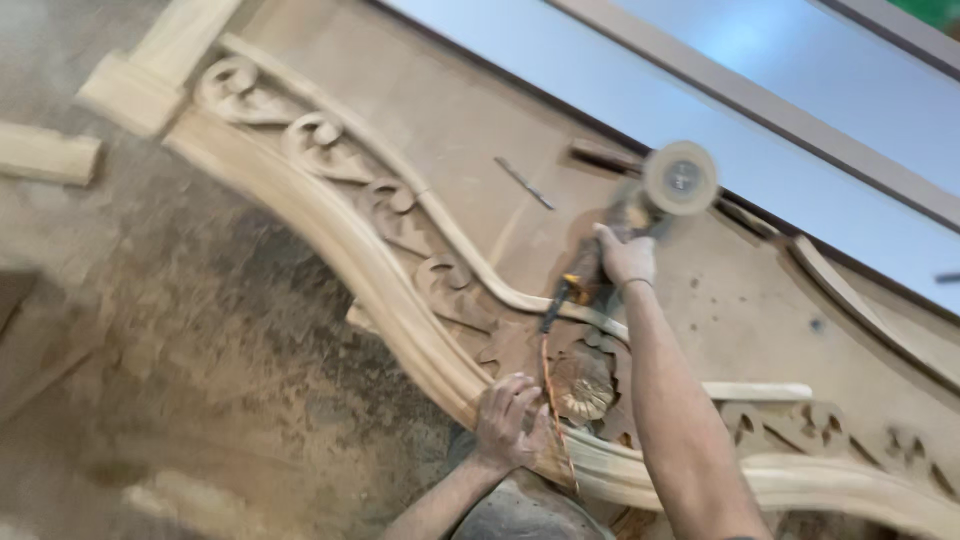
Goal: The person uses an angle grinder to smooth and shape a curved wooden trim piece on a large carved wooden panel. They repeatedly fit the piece, mark it with a pencil, cut it with a circular saw, and re-grind the edges to achieve a precise fit.
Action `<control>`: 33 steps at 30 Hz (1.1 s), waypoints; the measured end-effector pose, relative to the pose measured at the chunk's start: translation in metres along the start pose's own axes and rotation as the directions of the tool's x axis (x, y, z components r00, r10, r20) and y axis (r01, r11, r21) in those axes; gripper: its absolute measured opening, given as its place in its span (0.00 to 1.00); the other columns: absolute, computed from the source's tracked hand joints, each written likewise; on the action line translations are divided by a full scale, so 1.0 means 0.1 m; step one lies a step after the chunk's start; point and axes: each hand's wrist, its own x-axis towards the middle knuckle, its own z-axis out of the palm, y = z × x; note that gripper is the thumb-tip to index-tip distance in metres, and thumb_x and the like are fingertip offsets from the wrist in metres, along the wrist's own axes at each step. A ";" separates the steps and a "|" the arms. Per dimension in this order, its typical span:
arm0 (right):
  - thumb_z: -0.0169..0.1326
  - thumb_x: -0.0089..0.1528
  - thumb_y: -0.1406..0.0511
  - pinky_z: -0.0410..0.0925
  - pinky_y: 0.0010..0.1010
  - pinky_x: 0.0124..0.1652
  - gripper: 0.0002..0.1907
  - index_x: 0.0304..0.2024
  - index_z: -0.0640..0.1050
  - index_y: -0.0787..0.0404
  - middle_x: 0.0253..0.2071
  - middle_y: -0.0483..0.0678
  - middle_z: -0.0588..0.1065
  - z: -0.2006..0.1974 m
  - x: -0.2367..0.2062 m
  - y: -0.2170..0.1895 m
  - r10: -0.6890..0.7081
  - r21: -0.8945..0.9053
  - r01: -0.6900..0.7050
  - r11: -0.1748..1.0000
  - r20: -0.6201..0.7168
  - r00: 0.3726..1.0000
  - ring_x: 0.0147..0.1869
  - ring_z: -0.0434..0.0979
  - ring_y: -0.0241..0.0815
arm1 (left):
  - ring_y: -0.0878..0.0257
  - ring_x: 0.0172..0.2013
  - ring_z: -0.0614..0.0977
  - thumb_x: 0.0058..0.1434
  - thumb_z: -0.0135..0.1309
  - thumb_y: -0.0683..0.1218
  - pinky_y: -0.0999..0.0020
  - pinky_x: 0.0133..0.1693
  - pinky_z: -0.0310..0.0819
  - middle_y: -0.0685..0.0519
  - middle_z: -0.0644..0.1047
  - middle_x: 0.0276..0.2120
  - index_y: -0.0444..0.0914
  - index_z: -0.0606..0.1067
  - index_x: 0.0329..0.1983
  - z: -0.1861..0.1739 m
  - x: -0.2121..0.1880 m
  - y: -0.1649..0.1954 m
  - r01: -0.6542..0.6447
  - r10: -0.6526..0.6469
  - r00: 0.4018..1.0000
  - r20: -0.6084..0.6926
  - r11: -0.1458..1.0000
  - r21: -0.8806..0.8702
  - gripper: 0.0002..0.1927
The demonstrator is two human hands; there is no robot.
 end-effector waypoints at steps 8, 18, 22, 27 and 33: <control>0.64 0.54 0.45 0.74 0.39 0.48 0.39 0.58 0.75 0.65 0.48 0.58 0.81 -0.90 -0.04 1.31 -0.092 0.301 0.140 0.943 -0.169 0.981 0.50 0.83 0.52 | 0.45 0.55 0.77 0.59 0.62 0.43 0.49 0.58 0.70 0.43 0.76 0.51 0.34 0.75 0.49 0.40 -0.21 0.15 -0.016 0.010 0.994 0.107 0.998 0.060 0.17; 0.65 0.60 0.57 0.65 0.50 0.58 0.33 0.64 0.72 0.61 0.59 0.59 0.73 -2.87 0.98 3.81 -0.330 -0.327 0.222 0.919 -0.326 0.886 0.63 0.69 0.60 | 0.44 0.54 0.77 0.59 0.65 0.44 0.48 0.56 0.69 0.42 0.76 0.51 0.34 0.74 0.49 0.66 -0.26 0.35 -0.032 0.029 0.999 0.014 0.936 0.349 0.18; 0.64 0.61 0.53 0.57 0.62 0.61 0.27 0.62 0.78 0.50 0.62 0.55 0.71 -3.16 1.66 4.20 -0.526 -0.567 0.379 0.731 -0.116 0.843 0.66 0.68 0.59 | 0.42 0.56 0.76 0.64 0.62 0.41 0.49 0.59 0.71 0.41 0.75 0.53 0.33 0.72 0.56 0.94 -0.78 0.96 0.264 -0.091 0.924 -0.371 0.855 0.447 0.19; 0.64 0.65 0.56 0.70 0.47 0.46 0.16 0.47 0.77 0.58 0.43 0.53 0.79 -3.47 1.71 4.68 -0.630 -0.433 0.591 0.681 0.065 0.774 0.46 0.79 0.56 | 0.45 0.51 0.80 0.63 0.59 0.41 0.55 0.54 0.75 0.42 0.77 0.49 0.35 0.73 0.52 1.78 -1.71 2.37 0.502 -0.319 0.783 -0.534 0.831 0.239 0.15; 0.63 0.61 0.56 0.70 0.40 0.32 0.15 0.38 0.76 0.59 0.30 0.49 0.77 -3.99 0.49 5.24 -0.794 -0.356 0.756 0.549 0.060 0.605 0.30 0.77 0.47 | 0.55 0.47 0.84 0.65 0.55 0.54 0.60 0.49 0.82 0.47 0.80 0.48 0.39 0.71 0.60 2.50 -1.90 3.60 0.609 -0.594 0.791 0.144 0.788 -0.090 0.23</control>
